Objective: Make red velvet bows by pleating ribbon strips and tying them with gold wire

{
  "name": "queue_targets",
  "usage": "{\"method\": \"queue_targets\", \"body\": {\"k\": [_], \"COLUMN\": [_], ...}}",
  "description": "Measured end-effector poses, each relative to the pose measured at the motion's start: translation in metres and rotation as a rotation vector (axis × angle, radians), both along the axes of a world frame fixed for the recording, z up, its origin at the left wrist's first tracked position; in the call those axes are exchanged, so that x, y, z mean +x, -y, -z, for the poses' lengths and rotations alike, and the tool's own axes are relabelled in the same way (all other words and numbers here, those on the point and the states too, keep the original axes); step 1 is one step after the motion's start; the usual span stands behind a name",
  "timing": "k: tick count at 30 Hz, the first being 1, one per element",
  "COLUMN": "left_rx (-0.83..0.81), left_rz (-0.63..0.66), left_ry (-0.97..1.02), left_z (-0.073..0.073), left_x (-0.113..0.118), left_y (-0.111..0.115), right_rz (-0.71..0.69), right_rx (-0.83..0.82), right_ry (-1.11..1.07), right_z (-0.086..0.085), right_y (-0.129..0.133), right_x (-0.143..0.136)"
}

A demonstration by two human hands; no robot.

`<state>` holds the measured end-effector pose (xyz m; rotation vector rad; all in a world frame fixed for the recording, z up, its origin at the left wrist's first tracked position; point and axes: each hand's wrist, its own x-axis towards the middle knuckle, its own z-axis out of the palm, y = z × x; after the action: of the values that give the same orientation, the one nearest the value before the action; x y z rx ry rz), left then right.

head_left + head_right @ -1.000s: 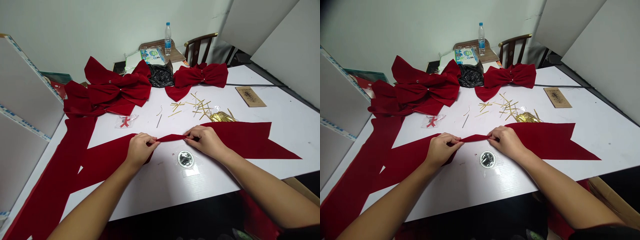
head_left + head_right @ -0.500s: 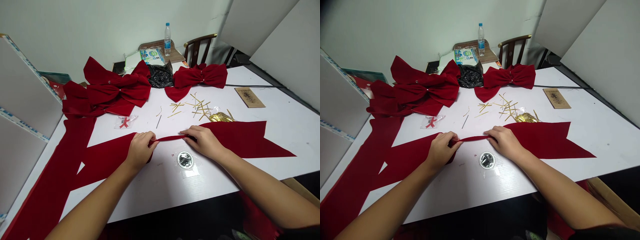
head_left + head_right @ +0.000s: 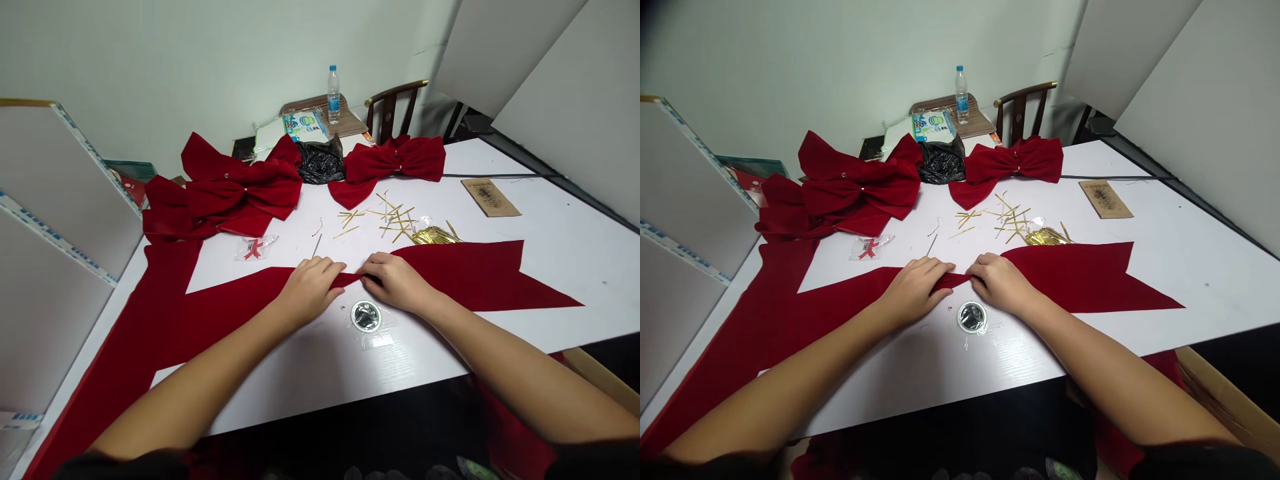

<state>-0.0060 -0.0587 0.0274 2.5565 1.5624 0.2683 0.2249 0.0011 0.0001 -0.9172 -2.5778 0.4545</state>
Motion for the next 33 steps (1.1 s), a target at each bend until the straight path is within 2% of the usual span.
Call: {"method": "queue_targets", "body": {"k": [6, 13, 20, 26, 33], "left_rx": [-0.030, 0.044, 0.041, 0.045, 0.058], "left_rz": [-0.072, -0.072, 0.004, -0.021, -0.023], "left_ry": [0.164, 0.176, 0.310, 0.310, 0.272], "left_z": [0.007, 0.018, 0.025, 0.025, 0.028], "left_x": [0.001, 0.004, 0.007, 0.003, 0.004], "left_y": [-0.007, -0.006, -0.009, -0.007, -0.006], "right_rz": [0.009, -0.041, -0.054, -0.040, -0.024], "right_rx": [-0.038, 0.096, 0.036, 0.015, 0.104], "right_ry": [0.038, 0.126, 0.041, -0.013, 0.100], "right_z": [-0.007, -0.014, -0.003, 0.002, 0.004], "right_y": [0.001, 0.010, 0.005, 0.005, 0.006], "right_x": [0.001, -0.010, -0.016, -0.014, -0.016]}}
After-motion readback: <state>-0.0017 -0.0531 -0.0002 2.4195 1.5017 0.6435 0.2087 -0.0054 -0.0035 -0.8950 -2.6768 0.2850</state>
